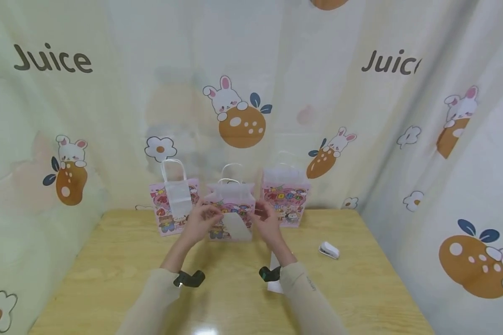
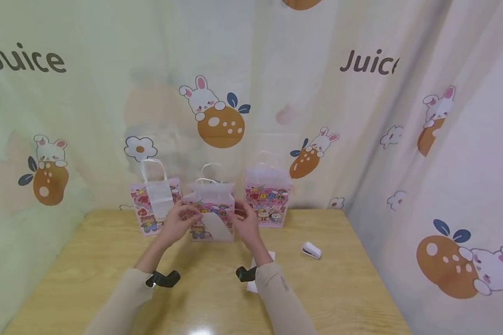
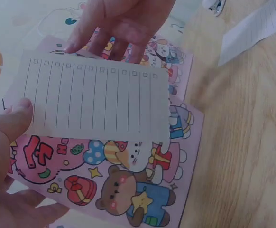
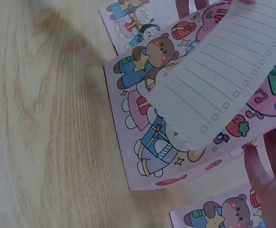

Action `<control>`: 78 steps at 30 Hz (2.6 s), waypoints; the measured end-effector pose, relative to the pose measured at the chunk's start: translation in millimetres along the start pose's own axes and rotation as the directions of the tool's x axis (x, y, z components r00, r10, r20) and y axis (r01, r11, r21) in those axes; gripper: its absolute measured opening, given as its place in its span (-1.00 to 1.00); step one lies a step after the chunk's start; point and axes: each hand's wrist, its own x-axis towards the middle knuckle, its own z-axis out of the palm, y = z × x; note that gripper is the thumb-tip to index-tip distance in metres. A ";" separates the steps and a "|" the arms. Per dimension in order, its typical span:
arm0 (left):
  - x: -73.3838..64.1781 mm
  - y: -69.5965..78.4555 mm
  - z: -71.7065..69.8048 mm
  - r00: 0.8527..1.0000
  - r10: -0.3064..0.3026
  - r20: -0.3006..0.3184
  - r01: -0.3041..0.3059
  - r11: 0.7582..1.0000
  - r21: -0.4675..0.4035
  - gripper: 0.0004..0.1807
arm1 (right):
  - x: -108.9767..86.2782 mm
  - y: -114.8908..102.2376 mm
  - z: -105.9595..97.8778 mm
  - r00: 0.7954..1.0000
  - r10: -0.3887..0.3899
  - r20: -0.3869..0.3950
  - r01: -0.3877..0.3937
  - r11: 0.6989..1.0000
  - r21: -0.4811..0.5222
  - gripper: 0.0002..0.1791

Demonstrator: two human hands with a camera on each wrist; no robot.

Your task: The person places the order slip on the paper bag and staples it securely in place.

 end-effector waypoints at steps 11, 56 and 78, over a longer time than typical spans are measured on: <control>2.8 -1.9 6.4 0.988 0.069 -0.135 -0.062 0.997 0.050 -0.94 | -1.8 9.3 5.2 0.990 -0.103 0.093 0.112 0.990 -0.091 -0.70; 25.6 5.2 -17.7 0.979 -0.197 0.050 0.201 0.975 -0.095 -0.68 | 36.2 0.6 12.9 0.987 0.103 0.123 -0.095 0.993 -0.065 -0.61; 20.5 3.5 -5.5 0.997 0.041 -0.057 -0.049 0.988 -0.145 -0.77 | 51.2 1.5 4.8 0.964 0.162 0.212 -0.145 0.985 -0.096 -0.68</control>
